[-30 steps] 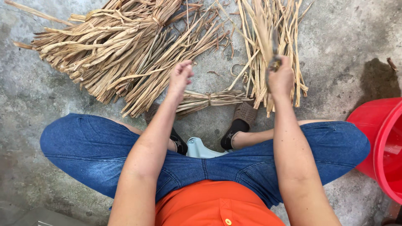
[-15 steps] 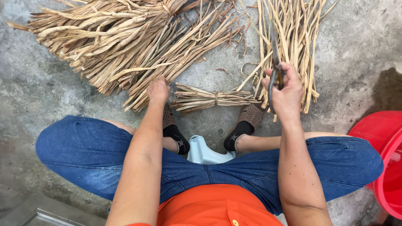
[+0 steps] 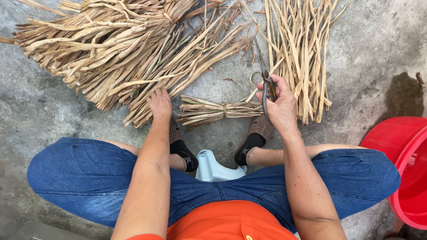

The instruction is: The person sits on a small stool and uses shears to trim the ends of dried plant stalks. They gather the trimmed stalks into a bundle and tie them together with a rubber band.

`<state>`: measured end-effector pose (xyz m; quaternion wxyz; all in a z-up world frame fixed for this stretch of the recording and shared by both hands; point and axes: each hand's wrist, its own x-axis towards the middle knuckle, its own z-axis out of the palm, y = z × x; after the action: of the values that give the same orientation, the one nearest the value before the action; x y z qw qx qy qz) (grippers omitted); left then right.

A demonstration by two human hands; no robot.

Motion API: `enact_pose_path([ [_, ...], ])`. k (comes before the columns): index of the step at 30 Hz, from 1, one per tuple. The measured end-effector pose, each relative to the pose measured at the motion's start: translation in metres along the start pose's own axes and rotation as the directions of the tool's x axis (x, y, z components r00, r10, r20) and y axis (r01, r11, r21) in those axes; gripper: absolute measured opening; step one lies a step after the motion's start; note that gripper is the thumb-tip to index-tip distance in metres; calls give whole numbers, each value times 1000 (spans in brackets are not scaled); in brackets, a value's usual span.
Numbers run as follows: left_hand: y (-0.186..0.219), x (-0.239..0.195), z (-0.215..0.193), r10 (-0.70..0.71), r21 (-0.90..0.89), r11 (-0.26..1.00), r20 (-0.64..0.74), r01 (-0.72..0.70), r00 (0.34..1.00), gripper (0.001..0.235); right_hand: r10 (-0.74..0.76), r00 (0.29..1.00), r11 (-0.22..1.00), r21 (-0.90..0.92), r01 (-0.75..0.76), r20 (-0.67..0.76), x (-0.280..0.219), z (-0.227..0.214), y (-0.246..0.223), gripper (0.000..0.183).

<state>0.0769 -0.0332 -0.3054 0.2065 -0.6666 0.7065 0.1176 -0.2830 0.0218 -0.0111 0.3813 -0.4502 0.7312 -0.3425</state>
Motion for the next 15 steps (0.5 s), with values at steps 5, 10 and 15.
enact_pose_path([
  [5, -4, -3, -5, 13, -182, 983, -20, -16, 1000, 25, -33, 999, 999, 42, 34, -10, -6, -3, -5, 50],
  [10, 2, -5, -50, 197, -520, 833, -40, -188, 980, 32, -92, 996, 995, 43, 93, -8, -17, -8, -17, 50],
  [15, 13, -33, -133, 314, -871, 446, 370, 208, 875, 37, -80, 997, 984, 161, 79, -1, -30, -20, -28, 48],
])
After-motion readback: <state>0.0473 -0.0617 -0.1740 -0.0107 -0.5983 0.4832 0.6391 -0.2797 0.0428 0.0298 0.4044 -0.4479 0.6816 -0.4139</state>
